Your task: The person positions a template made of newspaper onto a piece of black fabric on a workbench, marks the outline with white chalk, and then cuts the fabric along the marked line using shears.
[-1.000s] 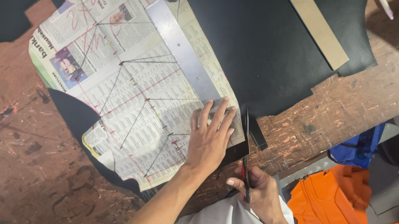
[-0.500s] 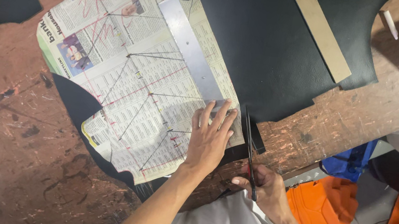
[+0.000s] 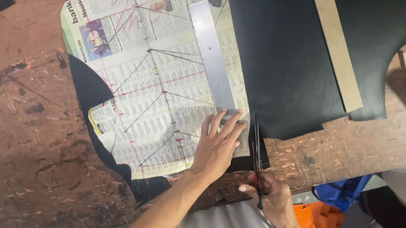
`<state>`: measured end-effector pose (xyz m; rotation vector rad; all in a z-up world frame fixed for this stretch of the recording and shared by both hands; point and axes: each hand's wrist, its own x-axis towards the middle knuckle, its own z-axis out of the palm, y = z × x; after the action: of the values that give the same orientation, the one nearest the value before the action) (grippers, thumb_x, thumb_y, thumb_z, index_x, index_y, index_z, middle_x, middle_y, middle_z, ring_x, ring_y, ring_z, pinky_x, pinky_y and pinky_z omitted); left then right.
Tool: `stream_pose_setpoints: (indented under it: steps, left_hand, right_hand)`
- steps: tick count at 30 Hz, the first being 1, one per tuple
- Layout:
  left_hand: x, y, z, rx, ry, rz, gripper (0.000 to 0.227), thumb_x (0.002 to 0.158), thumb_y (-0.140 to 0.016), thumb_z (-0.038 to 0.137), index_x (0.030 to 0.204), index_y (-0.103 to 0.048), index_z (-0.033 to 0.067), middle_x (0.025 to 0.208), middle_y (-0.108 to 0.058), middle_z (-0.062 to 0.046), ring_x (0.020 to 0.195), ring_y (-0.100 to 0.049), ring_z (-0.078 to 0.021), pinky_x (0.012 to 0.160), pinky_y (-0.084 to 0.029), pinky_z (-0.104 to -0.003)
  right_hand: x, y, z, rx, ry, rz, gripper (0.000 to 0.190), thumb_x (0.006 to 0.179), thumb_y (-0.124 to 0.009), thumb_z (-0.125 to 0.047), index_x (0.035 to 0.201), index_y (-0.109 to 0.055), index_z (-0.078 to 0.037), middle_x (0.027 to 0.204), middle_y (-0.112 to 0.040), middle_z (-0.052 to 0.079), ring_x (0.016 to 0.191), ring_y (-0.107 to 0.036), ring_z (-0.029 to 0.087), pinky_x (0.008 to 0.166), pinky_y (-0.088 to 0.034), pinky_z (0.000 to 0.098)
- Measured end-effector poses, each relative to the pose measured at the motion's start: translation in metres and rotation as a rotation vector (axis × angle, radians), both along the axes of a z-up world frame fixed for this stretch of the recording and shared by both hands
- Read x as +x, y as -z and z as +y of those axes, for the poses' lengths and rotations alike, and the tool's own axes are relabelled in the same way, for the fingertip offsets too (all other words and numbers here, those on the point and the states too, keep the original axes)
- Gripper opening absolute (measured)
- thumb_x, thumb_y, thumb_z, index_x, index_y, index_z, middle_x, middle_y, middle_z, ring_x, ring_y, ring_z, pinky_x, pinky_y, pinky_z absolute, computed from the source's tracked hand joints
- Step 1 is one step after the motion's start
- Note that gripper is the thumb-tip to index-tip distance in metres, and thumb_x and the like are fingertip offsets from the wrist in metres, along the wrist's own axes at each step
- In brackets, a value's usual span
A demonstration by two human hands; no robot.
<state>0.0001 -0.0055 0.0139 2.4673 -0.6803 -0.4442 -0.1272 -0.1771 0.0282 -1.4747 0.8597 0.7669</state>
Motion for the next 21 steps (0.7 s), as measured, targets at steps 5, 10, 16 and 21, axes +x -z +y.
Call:
stream_pose_setpoints:
  steps: [5, 10, 16, 21]
  left_hand:
    - [0.000, -0.002, -0.001, -0.055, -0.049, 0.015, 0.048, 0.089, -0.071, 0.008, 0.136, -0.061, 0.0073, 0.155, -0.047, -0.007, 0.144, -0.037, -0.0346, 0.119, -0.029, -0.055]
    - [0.000, -0.003, -0.002, -0.054, -0.065, 0.020, 0.048, 0.088, -0.071, 0.007, 0.135, -0.062, 0.0072, 0.154, -0.047, -0.006, 0.145, -0.037, -0.0340, 0.121, -0.029, -0.056]
    - [-0.003, -0.002, -0.003, -0.072, -0.083, 0.006, 0.048, 0.088, -0.072, 0.007, 0.135, -0.062, 0.0059, 0.156, -0.045, -0.007, 0.145, -0.036, -0.0343, 0.120, -0.028, -0.056]
    - [-0.002, -0.002, -0.004, -0.077, -0.100, 0.027, 0.052, 0.085, -0.072, 0.005, 0.136, -0.060, 0.0061, 0.157, -0.044, -0.007, 0.144, -0.038, -0.0342, 0.121, -0.029, -0.056]
  right_hand:
    - [0.007, -0.003, -0.005, 0.046, -0.015, 0.029, 0.037, 0.077, -0.086, -0.015, 0.106, -0.071, 0.003, 0.067, -0.068, 0.001, 0.051, -0.049, 0.005, 0.045, -0.039, 0.0245]
    - [0.030, -0.009, -0.011, 0.025, -0.097, -0.015, 0.033, 0.081, -0.084, -0.017, 0.106, -0.073, 0.002, 0.067, -0.068, 0.000, 0.053, -0.050, 0.004, 0.048, -0.042, 0.0230]
    - [0.035, -0.012, -0.018, -0.049, -0.190, -0.001, 0.032, 0.081, -0.086, -0.018, 0.100, -0.072, 0.004, 0.064, -0.064, 0.003, 0.053, -0.048, 0.006, 0.048, -0.040, 0.0253]
    - [0.035, 0.004, -0.024, 0.021, -0.131, -0.077, 0.037, 0.080, -0.088, -0.016, 0.104, -0.070, 0.005, 0.071, -0.064, 0.000, 0.061, -0.052, 0.003, 0.053, -0.044, 0.0219]
